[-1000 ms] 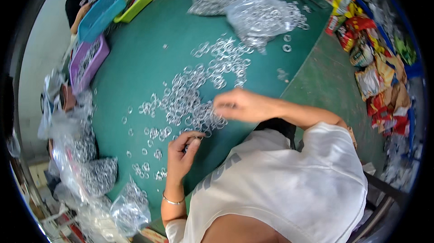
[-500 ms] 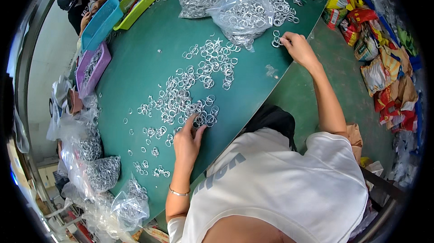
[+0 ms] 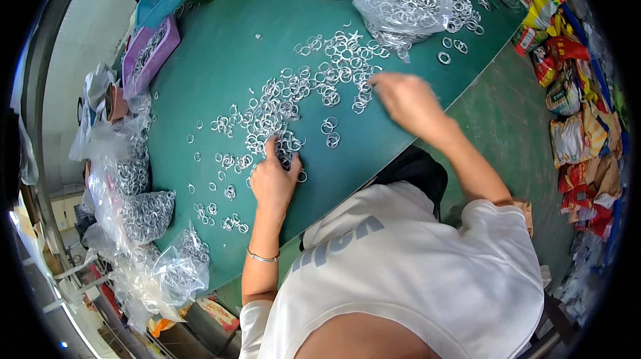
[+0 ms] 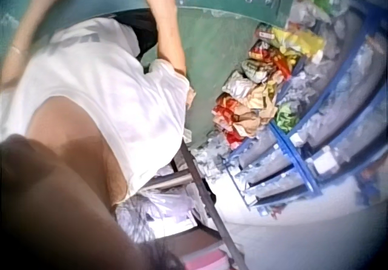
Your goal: The person sorts small metal rings on a workstation table by hand, picking up rings from a central pile, grouping them, and then placing them into several plastic bags and trays.
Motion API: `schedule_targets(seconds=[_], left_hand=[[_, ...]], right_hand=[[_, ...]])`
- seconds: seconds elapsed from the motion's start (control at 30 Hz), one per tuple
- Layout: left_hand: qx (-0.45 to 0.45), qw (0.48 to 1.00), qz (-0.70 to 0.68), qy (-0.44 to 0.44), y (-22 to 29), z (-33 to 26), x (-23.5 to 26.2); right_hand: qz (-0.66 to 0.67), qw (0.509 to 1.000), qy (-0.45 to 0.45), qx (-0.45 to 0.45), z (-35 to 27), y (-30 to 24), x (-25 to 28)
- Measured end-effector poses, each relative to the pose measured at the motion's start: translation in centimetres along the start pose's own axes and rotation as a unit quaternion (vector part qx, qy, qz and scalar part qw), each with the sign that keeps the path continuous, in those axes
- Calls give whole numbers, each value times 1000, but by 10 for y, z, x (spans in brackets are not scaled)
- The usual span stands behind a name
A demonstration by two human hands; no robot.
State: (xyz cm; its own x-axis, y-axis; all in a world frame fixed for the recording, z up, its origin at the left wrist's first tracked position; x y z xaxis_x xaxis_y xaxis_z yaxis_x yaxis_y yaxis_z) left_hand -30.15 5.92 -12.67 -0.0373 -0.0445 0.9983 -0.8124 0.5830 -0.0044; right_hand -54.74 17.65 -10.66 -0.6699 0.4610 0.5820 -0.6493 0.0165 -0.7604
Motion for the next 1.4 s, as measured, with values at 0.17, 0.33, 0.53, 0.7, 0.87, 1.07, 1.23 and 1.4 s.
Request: schedule_targets(seconds=[0.17,0.33,0.53,0.7,0.87,1.07,1.23,1.4], left_hand=[[83,996,22,14,-37,-6,3],[85,996,-16,24,-53,-10,19],[-39,992,-85,86,-6,31,20],[-63,987,-85,125,-3,54,6],[19,987,-113,117,-21,45,14],[76,987,-68,124,-44,31,15],[16,990,-92,108,-23,22,14],[37,996,-40,71,-40,21,4]], right_hand=[[-86,991,-104,25,17,-23,-48],[120,992,-24,20,30,-17,-50],[502,803,-130,-295,35,-9,-59],[542,763,-146,-321,35,-3,-53],[261,940,-111,-191,40,-3,-50],[-115,987,-43,-104,40,-17,-46],[-132,989,-59,1,40,-41,-75],[-78,993,-89,-2,37,-26,-95]])
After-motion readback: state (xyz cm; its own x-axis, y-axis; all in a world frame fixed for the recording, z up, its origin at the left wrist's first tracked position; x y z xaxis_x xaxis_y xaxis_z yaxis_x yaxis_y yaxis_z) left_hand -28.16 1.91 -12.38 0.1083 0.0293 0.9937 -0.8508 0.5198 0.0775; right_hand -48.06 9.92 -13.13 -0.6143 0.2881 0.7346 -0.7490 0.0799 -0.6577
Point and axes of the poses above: each hand's wrist, its own z-axis towards the middle knuckle, its own x-axis out of the back of the hand, y = z × x, the point moved 3 cm from there along z, towards the middle knuckle, and after that the axes turned 14 degrees about z, right-handed, at the moved point
